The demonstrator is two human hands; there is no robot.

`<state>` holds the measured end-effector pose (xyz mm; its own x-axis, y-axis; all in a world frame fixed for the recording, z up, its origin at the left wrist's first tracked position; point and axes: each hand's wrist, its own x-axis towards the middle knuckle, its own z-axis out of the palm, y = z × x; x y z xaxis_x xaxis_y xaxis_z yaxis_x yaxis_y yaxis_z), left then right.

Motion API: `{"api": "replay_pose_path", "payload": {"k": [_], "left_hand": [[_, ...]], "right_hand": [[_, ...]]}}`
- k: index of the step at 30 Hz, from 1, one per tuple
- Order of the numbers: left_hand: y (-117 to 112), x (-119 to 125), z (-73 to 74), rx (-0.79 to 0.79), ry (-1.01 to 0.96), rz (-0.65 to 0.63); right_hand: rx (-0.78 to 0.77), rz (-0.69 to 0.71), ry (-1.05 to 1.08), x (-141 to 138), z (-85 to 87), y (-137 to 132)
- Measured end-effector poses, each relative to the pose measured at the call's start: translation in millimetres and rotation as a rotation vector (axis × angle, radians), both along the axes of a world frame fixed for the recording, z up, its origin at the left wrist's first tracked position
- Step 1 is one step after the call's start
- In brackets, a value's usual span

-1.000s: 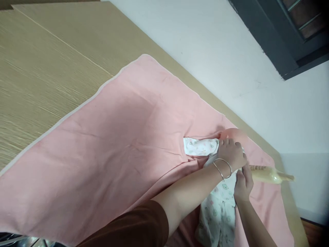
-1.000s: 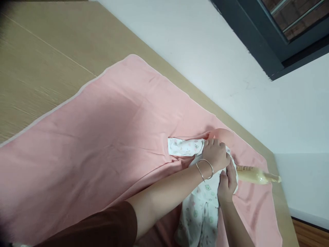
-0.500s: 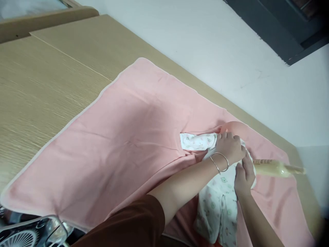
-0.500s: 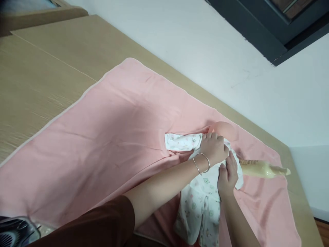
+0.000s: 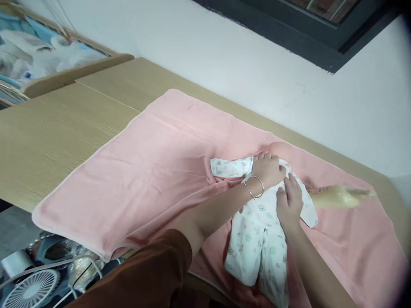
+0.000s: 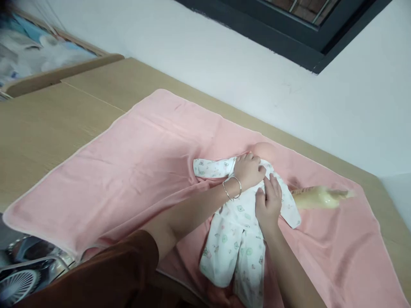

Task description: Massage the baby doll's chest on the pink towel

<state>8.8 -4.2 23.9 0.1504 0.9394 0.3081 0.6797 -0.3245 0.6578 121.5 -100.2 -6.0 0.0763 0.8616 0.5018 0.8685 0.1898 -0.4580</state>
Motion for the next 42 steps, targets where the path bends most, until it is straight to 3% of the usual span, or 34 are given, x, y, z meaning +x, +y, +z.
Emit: {"api": "replay_pose_path", "payload": {"k": [4,9,14,19,22,24,27,31,35,42], "left_hand": [[4.6,-0.5,-2.8,0.001,0.013,0.017],[12.3,-1.3,-7.2,0.029,-0.012,0.031],[14.3,-4.3,-5.8,0.039,-0.001,0.042],[-3.6,-1.6,11.6,0.155,0.144,-0.005],[-19.6,14.6,29.8,0.152,-0.097,-0.100],[-28.1,32.4,44.5,0.028,-0.414,-0.171],[-33.8,61.9,67.0,-0.354,-0.912,-0.243],[-35.8,93.6,85.8,-0.916,-1.309,-0.313],[-45.4,113.3,86.1,-1.201,-1.452,-0.345],[-55.9,117.4,74.0,-1.217,-1.613,-0.475]], "right_hand": [[-0.007,0.002,-0.176,-3.4,8.1,4.3],[-0.125,-0.064,-0.515,-18.2,37.4,8.5],[-0.261,-0.095,-0.585,-27.8,53.5,8.8],[-0.349,0.025,-0.534,-13.9,57.2,7.7],[-0.460,0.194,-0.472,2.6,78.0,-4.0],[-0.509,0.274,-0.395,14.7,101.0,-19.8],[-0.490,0.273,-0.299,33.6,137.7,-44.1],[-0.367,0.077,-0.130,65.2,163.9,-52.2],[-0.229,-0.180,-0.120,99.9,159.0,-40.7],[-0.334,-0.106,-0.103,127.1,135.8,-20.2]]}}
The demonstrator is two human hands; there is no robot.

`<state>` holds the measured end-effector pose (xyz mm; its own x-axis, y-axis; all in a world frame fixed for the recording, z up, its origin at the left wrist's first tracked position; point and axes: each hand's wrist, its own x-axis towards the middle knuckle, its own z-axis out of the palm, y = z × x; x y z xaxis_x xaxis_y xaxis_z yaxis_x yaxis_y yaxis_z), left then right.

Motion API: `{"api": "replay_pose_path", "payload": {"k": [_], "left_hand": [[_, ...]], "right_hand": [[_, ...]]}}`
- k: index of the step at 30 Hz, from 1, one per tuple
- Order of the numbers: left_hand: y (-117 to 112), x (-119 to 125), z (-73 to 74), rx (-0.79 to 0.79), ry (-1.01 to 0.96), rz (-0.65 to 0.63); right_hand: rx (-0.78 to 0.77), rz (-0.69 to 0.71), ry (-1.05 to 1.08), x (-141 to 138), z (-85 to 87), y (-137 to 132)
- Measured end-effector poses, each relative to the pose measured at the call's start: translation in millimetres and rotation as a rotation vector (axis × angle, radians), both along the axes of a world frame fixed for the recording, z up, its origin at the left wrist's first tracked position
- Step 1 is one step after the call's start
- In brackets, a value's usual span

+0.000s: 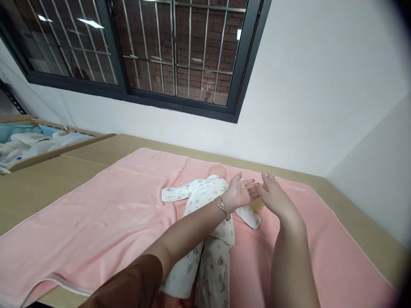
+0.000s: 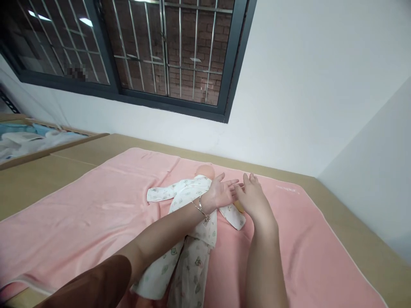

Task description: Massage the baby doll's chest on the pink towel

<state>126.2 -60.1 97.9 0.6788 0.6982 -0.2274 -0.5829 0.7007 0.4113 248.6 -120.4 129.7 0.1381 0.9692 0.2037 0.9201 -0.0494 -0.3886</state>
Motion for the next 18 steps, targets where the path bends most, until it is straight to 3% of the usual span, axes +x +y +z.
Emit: {"api": "replay_pose_path", "payload": {"k": [7,14,18], "left_hand": [[-1.3,-0.9,-1.0,0.035,-0.111,-0.075],[-2.3,-5.1,-2.2,-0.007,-0.074,-0.049],[-9.1,-12.3,-5.9,-0.018,0.038,-0.118]], "right_hand": [[-0.037,-0.054,-0.263,-7.9,-20.6,32.3],[-0.078,-0.056,-0.407,-8.2,-16.6,29.2],[-0.095,-0.107,-0.440,-11.5,-13.5,32.3]]}}
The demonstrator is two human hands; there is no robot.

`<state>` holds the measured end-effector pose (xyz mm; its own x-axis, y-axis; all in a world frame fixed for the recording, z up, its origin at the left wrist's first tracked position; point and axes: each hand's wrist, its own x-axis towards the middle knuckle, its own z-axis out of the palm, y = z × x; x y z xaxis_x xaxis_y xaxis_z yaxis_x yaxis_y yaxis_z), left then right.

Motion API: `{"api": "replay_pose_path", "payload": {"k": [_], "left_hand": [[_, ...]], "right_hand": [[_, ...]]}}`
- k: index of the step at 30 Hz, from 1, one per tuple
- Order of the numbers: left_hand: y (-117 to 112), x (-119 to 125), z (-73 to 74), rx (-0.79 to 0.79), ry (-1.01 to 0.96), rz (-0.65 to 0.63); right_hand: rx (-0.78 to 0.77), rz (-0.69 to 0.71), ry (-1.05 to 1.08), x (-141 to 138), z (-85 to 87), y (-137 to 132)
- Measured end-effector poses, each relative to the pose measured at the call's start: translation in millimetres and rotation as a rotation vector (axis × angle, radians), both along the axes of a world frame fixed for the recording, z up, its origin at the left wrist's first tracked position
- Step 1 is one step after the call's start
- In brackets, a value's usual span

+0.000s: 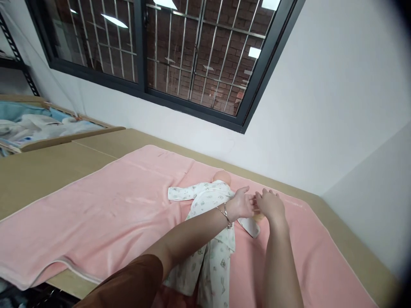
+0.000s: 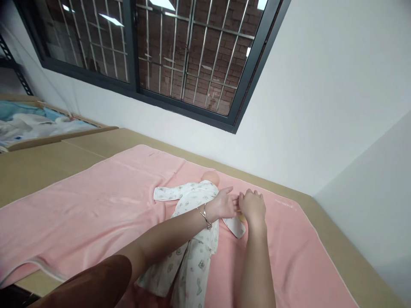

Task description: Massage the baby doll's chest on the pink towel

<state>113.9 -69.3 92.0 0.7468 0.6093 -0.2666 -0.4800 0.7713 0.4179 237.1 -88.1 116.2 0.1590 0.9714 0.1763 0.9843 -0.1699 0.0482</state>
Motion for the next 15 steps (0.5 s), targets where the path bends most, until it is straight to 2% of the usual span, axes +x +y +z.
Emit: {"api": "replay_pose_path", "payload": {"k": [3,6,12,15], "left_hand": [[-12.4,-14.9,-0.9,0.006,0.141,-0.097],[-31.1,-40.0,5.1,0.036,0.160,-0.093],[-83.3,-105.7,37.6,0.006,0.089,0.042],[-116.0,-146.4,54.3,0.013,0.029,0.089]], "right_hand": [[-0.009,-0.113,0.053,-5.1,0.9,3.5],[0.012,-0.192,0.091,-8.5,-0.7,5.3],[0.034,-0.209,0.195,-12.3,-7.7,-3.6],[0.066,-0.138,0.250,-18.2,-16.1,-16.7]]}}
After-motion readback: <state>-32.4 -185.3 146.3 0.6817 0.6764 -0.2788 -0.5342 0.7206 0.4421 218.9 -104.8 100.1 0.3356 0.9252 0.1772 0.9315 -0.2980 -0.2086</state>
